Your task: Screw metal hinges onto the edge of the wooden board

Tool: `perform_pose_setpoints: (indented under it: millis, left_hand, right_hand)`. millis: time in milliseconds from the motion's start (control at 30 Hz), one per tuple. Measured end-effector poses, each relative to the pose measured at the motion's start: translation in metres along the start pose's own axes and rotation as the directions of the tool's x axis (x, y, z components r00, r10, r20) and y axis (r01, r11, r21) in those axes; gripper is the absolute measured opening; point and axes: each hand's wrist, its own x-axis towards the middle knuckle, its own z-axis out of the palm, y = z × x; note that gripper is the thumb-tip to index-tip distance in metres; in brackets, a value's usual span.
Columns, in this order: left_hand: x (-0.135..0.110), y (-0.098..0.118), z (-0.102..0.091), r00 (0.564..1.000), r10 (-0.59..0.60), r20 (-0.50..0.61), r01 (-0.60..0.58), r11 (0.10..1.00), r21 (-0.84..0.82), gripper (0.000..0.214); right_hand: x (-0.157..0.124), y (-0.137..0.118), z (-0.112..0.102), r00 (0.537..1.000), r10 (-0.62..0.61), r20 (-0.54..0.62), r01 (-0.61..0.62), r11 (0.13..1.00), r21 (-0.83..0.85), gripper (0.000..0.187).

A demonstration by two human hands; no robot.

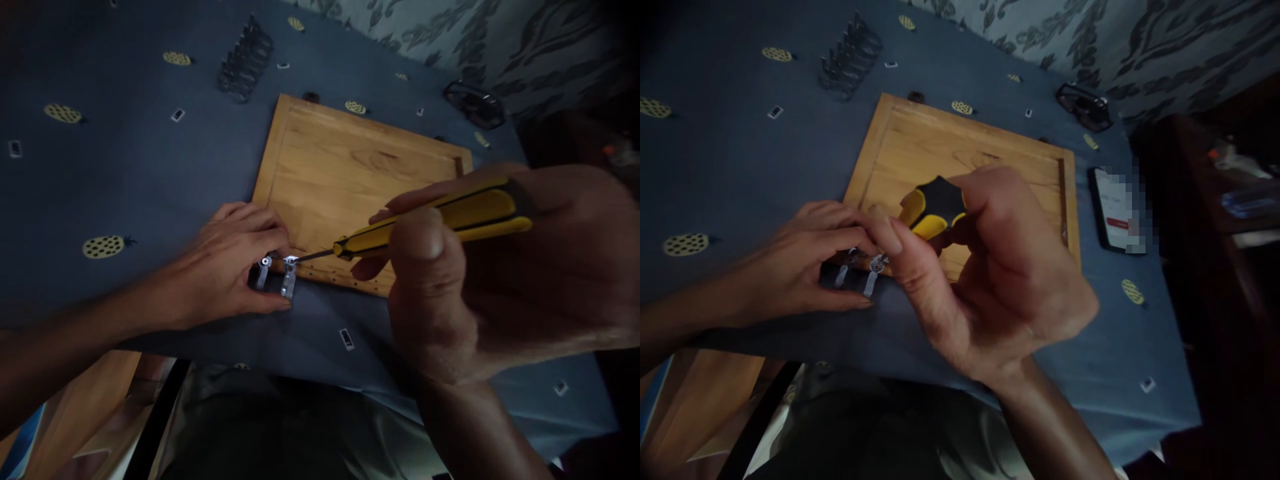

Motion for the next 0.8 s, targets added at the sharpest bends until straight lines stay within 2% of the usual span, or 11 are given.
perform_pose_setpoints:
  millis: [67, 133, 200, 333, 433, 533, 567, 600, 700, 733, 800]
  left_hand:
    - [0.001, 0.000, 0.000, 1.000, -0.014, 0.017, 0.014, 1.000, 0.000, 0.030]
    - [0.001, 0.000, -0.001, 0.999, -0.023, 0.023, 0.023, 1.000, 0.005, 0.029]
    - [0.001, 0.000, -0.001, 1.000, -0.023, 0.018, 0.023, 1.000, 0.005, 0.028]
    - [0.001, -0.001, -0.001, 1.000, -0.024, 0.018, 0.024, 1.000, 0.006, 0.029]
    - [0.000, -0.001, 0.000, 1.000, -0.004, 0.007, 0.004, 1.000, 0.016, 0.028]
    - [-0.001, 0.000, 0.001, 0.999, 0.031, -0.034, -0.030, 0.999, 0.032, 0.025]
    - [-0.001, 0.000, 0.001, 0.999, 0.033, -0.042, -0.032, 0.999, 0.036, 0.023]
    - [-0.001, -0.001, 0.001, 0.998, 0.035, -0.044, -0.034, 0.999, 0.034, 0.022]
    - [-0.001, -0.001, 0.001, 0.999, 0.032, -0.035, -0.032, 0.999, 0.022, 0.017]
    - [-0.001, -0.001, 0.001, 0.999, 0.034, -0.035, -0.033, 0.999, 0.022, 0.016]
    - [-0.001, -0.001, 0.001, 0.999, 0.036, -0.037, -0.035, 0.999, 0.033, 0.016]
  right_hand:
    - [-0.003, -0.003, 0.006, 0.993, 0.029, -0.115, -0.025, 0.999, 0.043, 0.008]
    - [-0.005, -0.004, 0.009, 0.986, 0.029, -0.163, -0.016, 0.997, 0.077, 0.009]
    - [-0.002, 0.000, 0.008, 0.993, -0.011, -0.114, 0.017, 0.998, 0.055, 0.009]
    - [0.004, 0.005, -0.001, 0.987, -0.118, 0.113, 0.116, 0.993, 0.026, 0.021]
    - [0.004, -0.003, -0.002, 1.000, -0.011, -0.017, 0.011, 0.999, 0.044, 0.017]
    - [0.004, -0.004, -0.006, 0.996, 0.056, 0.066, -0.057, 0.998, 0.012, 0.017]
    - [0.005, 0.000, -0.009, 0.991, 0.053, 0.126, -0.053, 0.999, -0.003, 0.014]
    - [0.007, 0.006, -0.012, 0.986, -0.013, 0.164, 0.011, 1.000, 0.012, 0.014]
    - [0.012, 0.023, -0.019, 0.939, -0.197, 0.284, 0.174, 0.979, 0.103, 0.035]
    - [0.013, 0.025, -0.019, 0.932, -0.206, 0.297, 0.176, 0.976, 0.125, 0.038]
    - [0.013, 0.021, -0.015, 0.948, -0.159, 0.275, 0.120, 0.981, 0.155, 0.025]
